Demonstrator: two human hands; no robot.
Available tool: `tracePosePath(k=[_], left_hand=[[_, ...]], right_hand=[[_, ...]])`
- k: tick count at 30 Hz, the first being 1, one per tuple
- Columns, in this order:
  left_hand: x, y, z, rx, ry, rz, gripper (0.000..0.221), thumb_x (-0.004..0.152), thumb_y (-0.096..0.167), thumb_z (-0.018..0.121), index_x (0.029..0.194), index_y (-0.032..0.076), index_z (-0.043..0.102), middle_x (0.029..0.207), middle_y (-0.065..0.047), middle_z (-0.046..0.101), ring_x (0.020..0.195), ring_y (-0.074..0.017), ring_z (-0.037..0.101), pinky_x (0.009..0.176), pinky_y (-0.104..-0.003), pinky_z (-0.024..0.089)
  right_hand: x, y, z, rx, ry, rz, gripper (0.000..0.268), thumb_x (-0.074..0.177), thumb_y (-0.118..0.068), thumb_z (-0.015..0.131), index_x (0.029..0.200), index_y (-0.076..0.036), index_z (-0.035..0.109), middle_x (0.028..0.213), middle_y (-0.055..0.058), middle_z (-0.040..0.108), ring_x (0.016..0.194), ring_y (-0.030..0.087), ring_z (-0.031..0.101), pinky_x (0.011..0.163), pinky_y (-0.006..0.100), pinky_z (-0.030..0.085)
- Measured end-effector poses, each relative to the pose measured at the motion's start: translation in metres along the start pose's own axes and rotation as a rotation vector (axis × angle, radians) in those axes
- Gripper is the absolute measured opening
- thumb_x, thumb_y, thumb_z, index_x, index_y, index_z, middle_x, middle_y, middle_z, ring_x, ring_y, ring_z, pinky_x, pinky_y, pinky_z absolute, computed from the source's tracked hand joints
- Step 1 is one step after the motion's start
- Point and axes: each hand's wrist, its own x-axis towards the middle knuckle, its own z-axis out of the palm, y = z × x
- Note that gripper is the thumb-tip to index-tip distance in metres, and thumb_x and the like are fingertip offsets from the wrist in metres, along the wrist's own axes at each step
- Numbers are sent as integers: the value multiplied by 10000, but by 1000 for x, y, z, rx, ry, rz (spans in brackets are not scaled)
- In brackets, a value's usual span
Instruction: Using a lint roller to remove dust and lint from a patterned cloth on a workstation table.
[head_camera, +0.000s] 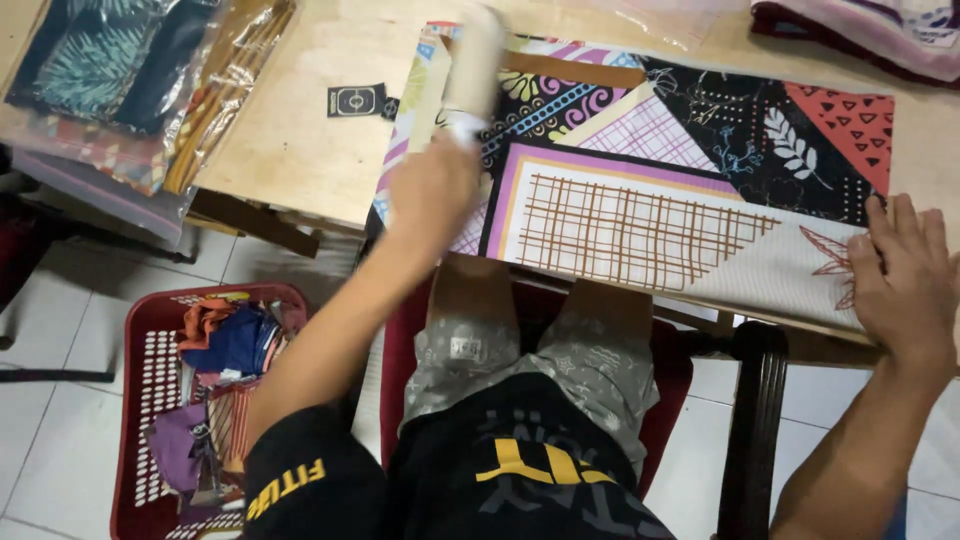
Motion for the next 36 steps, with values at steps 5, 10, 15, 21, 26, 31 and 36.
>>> tracePosePath(k=[5, 10, 15, 21, 26, 31, 36], left_hand=[[21, 46, 33, 75, -119, 33, 423, 1084, 434, 407, 944, 89, 608, 772, -122, 708, 628, -322, 701, 487, -441, 518], [57, -2, 34, 350, -74, 106, 312, 1056, 287, 470, 957, 113, 710, 832, -92, 739, 716, -311, 745, 538, -424, 572], [65, -39, -11, 276, -209, -201, 485, 1168, 406, 410, 1021, 13, 654, 794, -78, 692, 573, -186, 659, 433, -298, 513], [69, -70, -36, 167, -143, -355, 393, 1105, 276, 442, 1014, -33, 666, 897, -152, 711, 701, -252, 678, 564, -369, 564], [55, -60, -33, 51, -40, -225, 587, 1086, 430, 392, 1109, -72, 696, 1108, -305, 699, 1000, -511, 667, 835, -611, 521], [44, -12, -37, -185, -113, 106, 651, 1139, 453, 296, 855, -17, 645, 783, -215, 674, 665, -336, 631, 605, -485, 489], [40, 49, -12, -533, -203, 238, 571, 1067, 533, 279, 792, 99, 529, 739, -108, 636, 704, -259, 600, 655, -443, 388]], right_hand=[[3, -27, -14, -32, -91, 191, 627, 1100, -448, 299, 1628, -132, 415, 1700, 175, 315, 1543, 419, 201, 1093, 732, 87], [5, -29, -17, -21, -99, 210, 625, 1096, -463, 289, 1610, -137, 433, 1700, 160, 320, 1547, 407, 207, 1112, 720, 75], [4, -29, -15, -23, -106, 219, 618, 1086, -441, 293, 1611, -143, 428, 1698, 167, 321, 1549, 414, 209, 1114, 725, 69], [4, -35, -19, -34, -111, 231, 635, 1089, -462, 260, 1617, -143, 410, 1699, 153, 309, 1547, 397, 197, 1128, 693, 72], [5, -27, -14, -25, -94, 225, 611, 1082, -447, 308, 1599, -146, 431, 1696, 131, 319, 1551, 402, 212, 1130, 740, 57], [0, -26, -10, -41, 162, 84, 627, 1070, -339, 463, 1569, 38, 486, 1605, 296, 427, 1448, 501, 356, 1074, 704, 199], [14, -124, -12, 233, 555, -118, 296, 1148, -53, 523, 1270, 149, 701, 1181, 314, 699, 1069, 390, 661, 911, 496, 567]])
